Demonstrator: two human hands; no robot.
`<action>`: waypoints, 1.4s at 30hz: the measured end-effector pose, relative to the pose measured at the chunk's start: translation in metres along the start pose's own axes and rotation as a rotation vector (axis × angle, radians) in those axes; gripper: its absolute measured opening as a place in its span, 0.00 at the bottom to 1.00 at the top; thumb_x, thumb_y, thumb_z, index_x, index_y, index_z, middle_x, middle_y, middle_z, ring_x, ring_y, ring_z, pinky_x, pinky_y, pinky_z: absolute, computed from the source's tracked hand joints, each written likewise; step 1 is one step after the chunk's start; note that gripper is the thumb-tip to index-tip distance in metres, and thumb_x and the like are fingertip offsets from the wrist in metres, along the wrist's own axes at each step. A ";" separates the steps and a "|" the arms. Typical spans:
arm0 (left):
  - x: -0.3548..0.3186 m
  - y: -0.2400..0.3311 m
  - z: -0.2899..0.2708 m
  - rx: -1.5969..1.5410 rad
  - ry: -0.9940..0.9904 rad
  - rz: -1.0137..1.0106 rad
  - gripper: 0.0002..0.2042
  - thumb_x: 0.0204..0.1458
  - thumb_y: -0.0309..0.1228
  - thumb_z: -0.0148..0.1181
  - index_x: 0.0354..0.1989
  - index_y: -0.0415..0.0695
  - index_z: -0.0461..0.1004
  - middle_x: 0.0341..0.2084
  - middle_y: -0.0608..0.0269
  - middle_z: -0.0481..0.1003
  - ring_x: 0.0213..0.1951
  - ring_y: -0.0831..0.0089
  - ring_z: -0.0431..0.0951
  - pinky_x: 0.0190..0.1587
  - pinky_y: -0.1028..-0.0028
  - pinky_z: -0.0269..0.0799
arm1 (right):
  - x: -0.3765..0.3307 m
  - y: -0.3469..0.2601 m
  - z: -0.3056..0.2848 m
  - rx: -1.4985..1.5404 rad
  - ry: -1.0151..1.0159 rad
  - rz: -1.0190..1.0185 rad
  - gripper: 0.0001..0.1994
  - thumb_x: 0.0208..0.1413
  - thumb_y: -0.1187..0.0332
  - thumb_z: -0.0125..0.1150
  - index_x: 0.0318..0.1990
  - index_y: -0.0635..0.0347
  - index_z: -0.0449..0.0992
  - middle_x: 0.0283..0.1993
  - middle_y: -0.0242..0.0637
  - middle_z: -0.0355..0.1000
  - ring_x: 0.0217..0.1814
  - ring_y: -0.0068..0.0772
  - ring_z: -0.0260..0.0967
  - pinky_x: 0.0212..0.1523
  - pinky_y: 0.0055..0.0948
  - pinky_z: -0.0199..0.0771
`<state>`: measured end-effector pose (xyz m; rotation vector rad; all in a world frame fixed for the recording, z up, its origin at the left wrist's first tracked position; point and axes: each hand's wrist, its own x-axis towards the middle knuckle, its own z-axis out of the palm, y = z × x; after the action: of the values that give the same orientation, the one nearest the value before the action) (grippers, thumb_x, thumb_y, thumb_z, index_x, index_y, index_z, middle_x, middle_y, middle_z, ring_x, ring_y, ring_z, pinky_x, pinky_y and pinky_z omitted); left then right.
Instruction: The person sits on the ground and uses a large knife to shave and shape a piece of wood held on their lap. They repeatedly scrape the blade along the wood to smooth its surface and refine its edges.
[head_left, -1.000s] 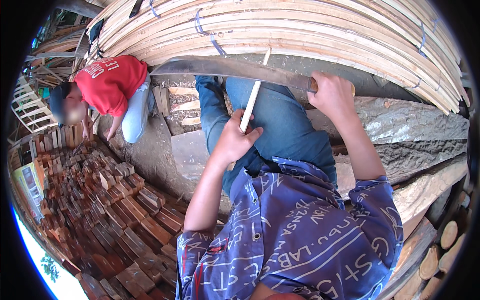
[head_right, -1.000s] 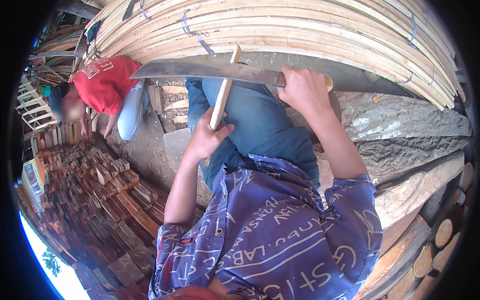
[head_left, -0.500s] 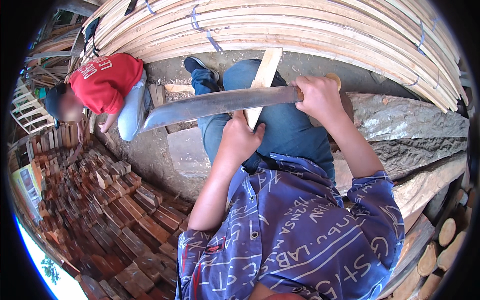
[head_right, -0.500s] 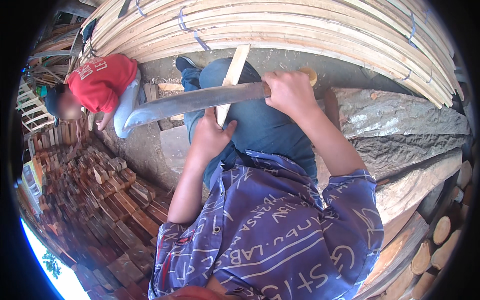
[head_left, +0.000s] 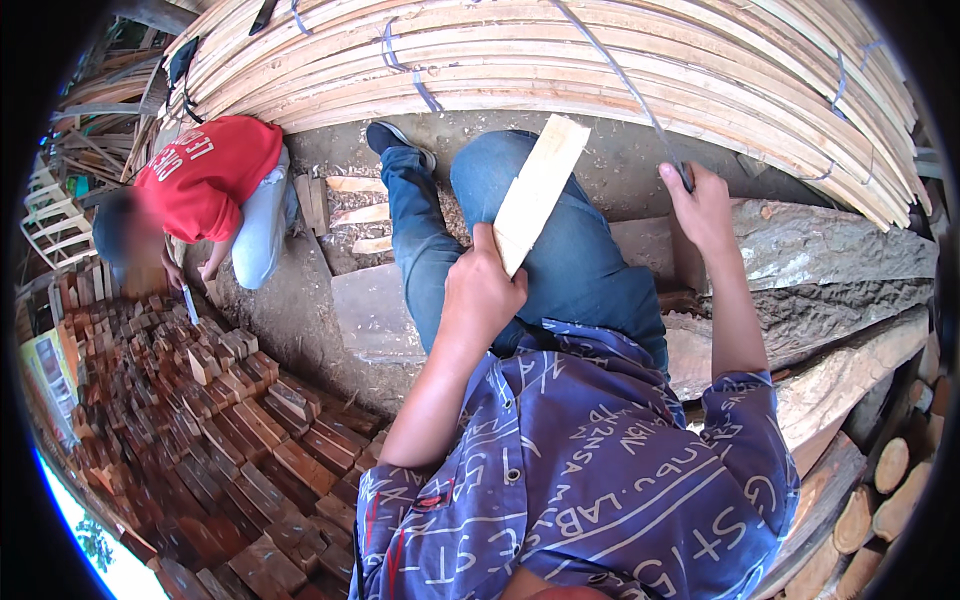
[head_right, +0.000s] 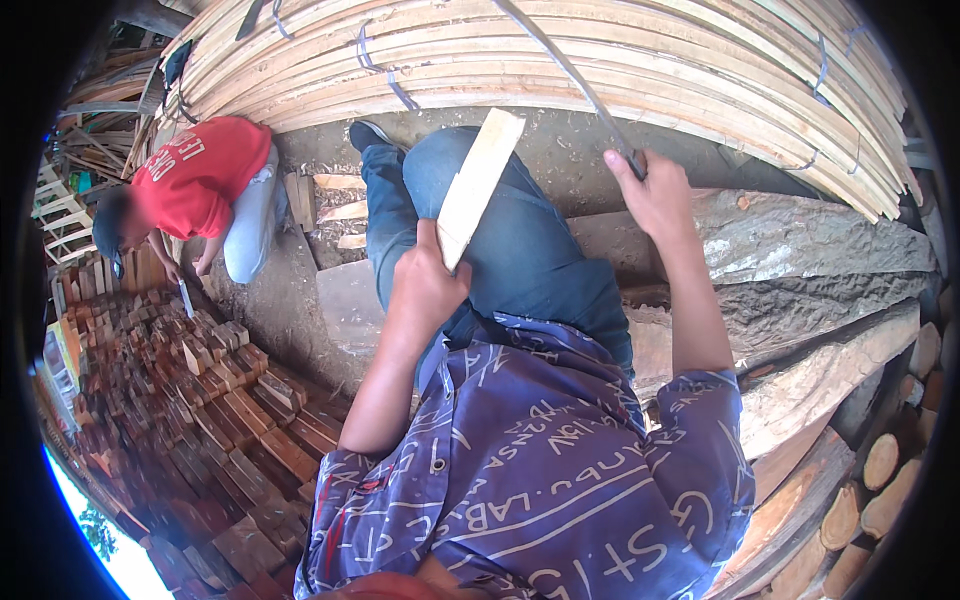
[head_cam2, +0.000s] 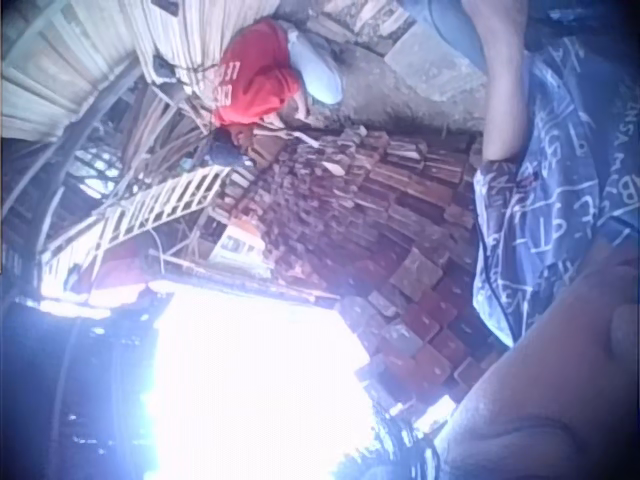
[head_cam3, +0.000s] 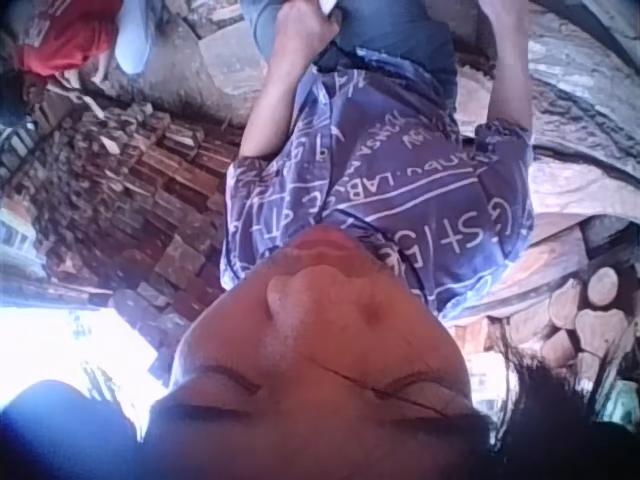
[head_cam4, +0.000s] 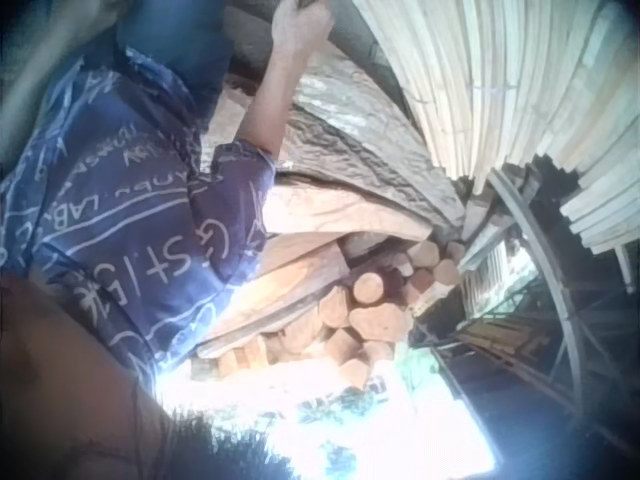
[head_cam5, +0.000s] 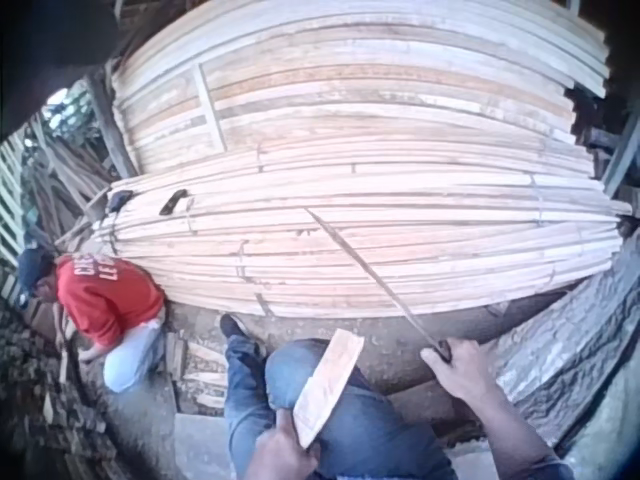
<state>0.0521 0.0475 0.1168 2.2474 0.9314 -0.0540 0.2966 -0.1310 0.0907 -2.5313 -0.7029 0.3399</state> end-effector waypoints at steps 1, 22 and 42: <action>0.001 0.001 0.000 0.062 -0.011 0.011 0.19 0.42 0.26 0.62 0.40 0.34 0.60 0.23 0.34 0.74 0.31 0.38 0.77 0.37 0.50 0.74 | -0.012 -0.004 0.008 0.070 0.001 -0.040 0.30 0.55 0.42 0.55 0.22 0.68 0.70 0.18 0.53 0.66 0.24 0.56 0.68 0.28 0.46 0.65; 0.012 -0.013 -0.005 0.083 -0.068 0.041 0.18 0.41 0.24 0.60 0.39 0.37 0.59 0.24 0.38 0.75 0.30 0.41 0.78 0.35 0.51 0.75 | 0.023 -0.008 0.007 -0.215 0.123 -0.288 0.29 0.53 0.39 0.57 0.26 0.63 0.75 0.15 0.43 0.69 0.21 0.43 0.73 0.22 0.38 0.71; 0.018 -0.015 -0.010 -0.297 -0.142 -0.012 0.29 0.40 0.20 0.55 0.57 0.36 0.63 0.28 0.45 0.75 0.30 0.56 0.78 0.38 0.64 0.72 | 0.008 -0.062 0.045 -0.021 0.131 -0.779 0.30 0.41 0.35 0.62 0.19 0.56 0.66 0.15 0.32 0.63 0.15 0.37 0.65 0.17 0.33 0.60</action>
<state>0.0536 0.0720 0.1103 1.9380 0.8191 -0.0749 0.2617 -0.0625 0.0841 -2.0607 -1.5424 -0.1053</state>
